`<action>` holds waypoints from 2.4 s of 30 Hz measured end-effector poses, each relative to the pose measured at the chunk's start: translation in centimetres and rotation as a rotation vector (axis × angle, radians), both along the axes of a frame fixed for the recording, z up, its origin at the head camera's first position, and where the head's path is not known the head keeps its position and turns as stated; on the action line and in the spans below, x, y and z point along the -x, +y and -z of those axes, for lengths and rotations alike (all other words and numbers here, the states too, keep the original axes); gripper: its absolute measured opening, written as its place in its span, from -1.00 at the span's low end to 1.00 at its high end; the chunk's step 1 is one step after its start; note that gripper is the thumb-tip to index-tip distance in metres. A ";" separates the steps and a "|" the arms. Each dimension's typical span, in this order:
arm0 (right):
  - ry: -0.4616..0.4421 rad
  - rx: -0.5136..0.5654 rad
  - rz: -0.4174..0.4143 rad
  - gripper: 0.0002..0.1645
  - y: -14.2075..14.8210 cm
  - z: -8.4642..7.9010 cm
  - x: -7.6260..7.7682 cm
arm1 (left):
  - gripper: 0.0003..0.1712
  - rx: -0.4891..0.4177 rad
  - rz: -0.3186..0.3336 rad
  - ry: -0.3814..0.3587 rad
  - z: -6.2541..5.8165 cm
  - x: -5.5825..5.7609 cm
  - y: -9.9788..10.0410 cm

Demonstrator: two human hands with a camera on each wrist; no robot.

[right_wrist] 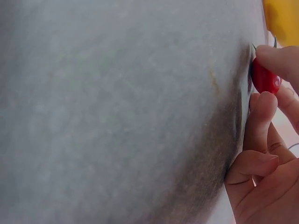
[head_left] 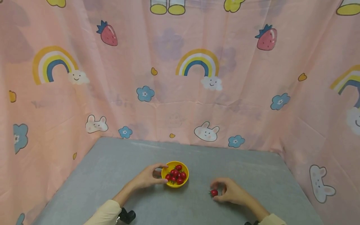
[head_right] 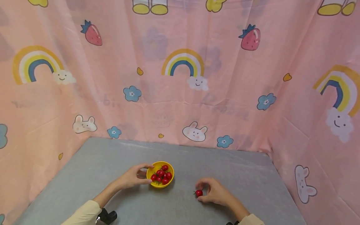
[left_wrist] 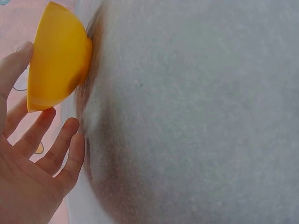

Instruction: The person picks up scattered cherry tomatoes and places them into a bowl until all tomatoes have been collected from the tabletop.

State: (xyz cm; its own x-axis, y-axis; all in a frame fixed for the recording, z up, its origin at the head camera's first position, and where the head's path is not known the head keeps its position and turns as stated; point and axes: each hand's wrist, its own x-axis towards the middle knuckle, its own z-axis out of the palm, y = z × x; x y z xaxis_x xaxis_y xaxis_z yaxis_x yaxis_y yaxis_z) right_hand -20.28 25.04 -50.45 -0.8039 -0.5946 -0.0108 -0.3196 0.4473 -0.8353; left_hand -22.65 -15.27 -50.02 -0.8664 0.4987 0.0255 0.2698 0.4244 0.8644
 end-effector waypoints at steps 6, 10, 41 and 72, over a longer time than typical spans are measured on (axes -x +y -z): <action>0.031 0.006 -0.011 -0.73 0.0 0.2 0.1 | -0.36 -0.008 0.004 -0.002 0.0 0.0 0.0; 0.035 0.001 -0.012 -0.76 -0.1 0.2 0.1 | -0.36 -0.005 -0.002 -0.003 0.0 0.0 0.0; 0.021 -0.023 0.077 -0.70 -1.8 -1.1 2.5 | -0.35 -0.008 0.001 -0.007 0.0 0.0 0.0; 0.167 0.005 0.023 -0.78 -9.5 -4.2 6.3 | -0.34 0.006 -0.001 0.001 0.1 0.1 0.0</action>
